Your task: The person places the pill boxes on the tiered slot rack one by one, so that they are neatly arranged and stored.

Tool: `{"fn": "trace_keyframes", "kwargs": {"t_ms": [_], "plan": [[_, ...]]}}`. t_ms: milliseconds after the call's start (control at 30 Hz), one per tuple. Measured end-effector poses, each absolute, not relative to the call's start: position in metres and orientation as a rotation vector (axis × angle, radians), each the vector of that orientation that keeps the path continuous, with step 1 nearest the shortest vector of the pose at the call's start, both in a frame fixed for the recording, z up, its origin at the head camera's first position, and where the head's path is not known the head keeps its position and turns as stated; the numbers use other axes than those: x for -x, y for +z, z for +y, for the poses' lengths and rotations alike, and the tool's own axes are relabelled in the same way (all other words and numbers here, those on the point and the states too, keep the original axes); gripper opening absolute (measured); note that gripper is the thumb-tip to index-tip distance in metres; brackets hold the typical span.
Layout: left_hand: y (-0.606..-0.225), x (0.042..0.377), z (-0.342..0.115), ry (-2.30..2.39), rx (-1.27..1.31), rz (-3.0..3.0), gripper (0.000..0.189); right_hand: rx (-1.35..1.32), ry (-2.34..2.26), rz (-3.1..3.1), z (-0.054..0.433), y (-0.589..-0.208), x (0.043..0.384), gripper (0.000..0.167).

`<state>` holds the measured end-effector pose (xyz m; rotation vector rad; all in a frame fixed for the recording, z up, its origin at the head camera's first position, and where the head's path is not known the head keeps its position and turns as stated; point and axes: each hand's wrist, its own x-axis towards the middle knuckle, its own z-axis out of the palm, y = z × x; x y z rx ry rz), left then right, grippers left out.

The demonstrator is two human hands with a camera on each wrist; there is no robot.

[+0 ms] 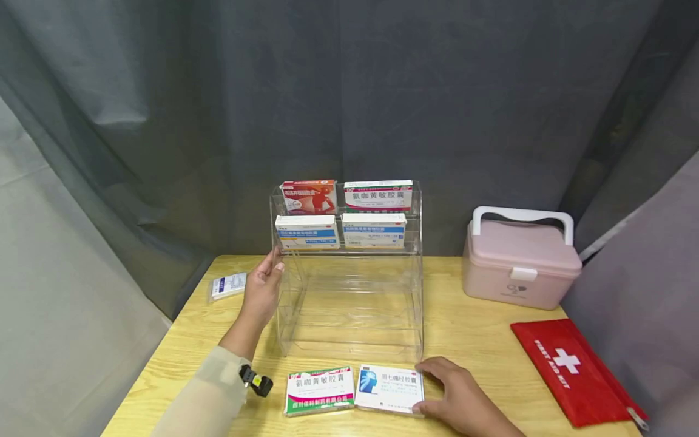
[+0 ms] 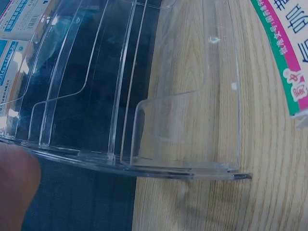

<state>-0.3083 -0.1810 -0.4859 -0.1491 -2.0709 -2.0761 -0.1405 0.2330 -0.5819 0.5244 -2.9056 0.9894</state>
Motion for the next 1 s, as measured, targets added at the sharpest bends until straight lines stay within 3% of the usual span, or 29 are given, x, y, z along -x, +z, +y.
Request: {"fn": "trace_keyframes", "kwargs": {"t_ms": [633,1000], "plan": [[-0.486,0.307,-0.182,-2.086,0.154,-2.1,0.055,-0.559,1.086,-3.143,0.255,-0.571,0.141,0.09],[-0.487,0.308,-0.181,-2.082,0.145,-2.071,0.054,-0.517,1.062,-3.192,0.263,-0.568,0.144,0.081]]}}
